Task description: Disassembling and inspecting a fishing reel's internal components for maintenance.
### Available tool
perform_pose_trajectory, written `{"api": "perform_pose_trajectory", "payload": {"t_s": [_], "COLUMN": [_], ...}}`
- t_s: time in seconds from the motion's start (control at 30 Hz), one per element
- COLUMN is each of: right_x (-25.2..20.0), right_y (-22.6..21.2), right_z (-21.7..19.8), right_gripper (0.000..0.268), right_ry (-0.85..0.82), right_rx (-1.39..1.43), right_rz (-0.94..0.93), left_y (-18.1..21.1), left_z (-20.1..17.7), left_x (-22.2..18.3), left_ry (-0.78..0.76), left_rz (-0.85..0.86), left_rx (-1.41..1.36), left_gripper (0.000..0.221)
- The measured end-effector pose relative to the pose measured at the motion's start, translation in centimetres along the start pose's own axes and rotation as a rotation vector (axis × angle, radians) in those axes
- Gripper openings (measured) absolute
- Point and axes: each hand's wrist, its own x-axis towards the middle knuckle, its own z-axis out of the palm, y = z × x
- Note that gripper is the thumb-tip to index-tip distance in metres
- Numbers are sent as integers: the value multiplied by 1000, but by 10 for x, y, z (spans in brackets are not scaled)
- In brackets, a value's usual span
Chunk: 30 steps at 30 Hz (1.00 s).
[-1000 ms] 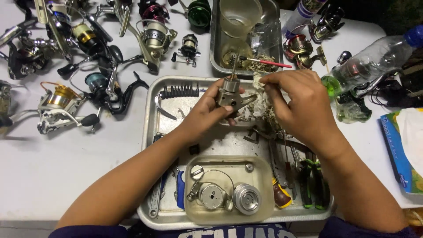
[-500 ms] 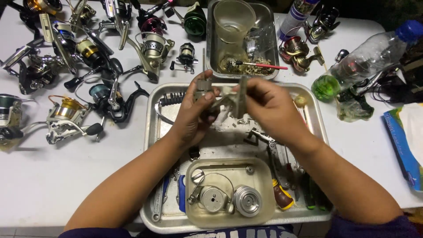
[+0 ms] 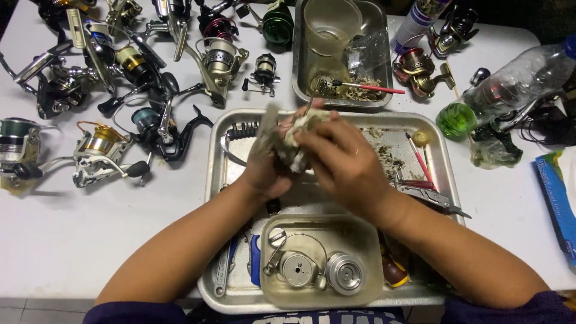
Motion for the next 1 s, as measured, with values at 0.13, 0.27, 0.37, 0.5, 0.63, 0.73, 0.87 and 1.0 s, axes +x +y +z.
{"api": "perform_pose_trajectory", "payload": {"t_s": [0.13, 0.27, 0.37, 0.5, 0.63, 0.73, 0.87, 1.0], "right_x": [-4, -5, -11, -21, -16, -12, -3, 7], "right_y": [0, 3, 2, 2, 14, 8, 8, 8], "right_z": [5, 1, 6, 8, 11, 15, 9, 10], "right_gripper": [7, 10, 13, 12, 11, 13, 12, 11], "right_ry": [78, 88, 44, 72, 60, 66, -38, -15], "right_rx": [-66, -168, -154, 27, 29, 114, 70, 171], "right_rz": [-137, -408, -460, -86, 76, 161, 153, 282], "left_y": [-4, -13, -2, 4, -2, 2, 1, 1], "left_z": [-23, -50, -38, -33, -40, -38, -44, -44], "left_x": [-4, 6, 4, 2, 8, 8, 10, 11], "left_ry": [-76, -122, -136, -82, -47, 15, 34, 80], "left_rz": [-37, -75, -80, -116, -81, -57, -42, -26], "left_rx": [35, 56, 22, -58, -59, -55, -77, -111], "left_gripper": [70, 73, 71, 78, 85, 83, 81, 74]}}
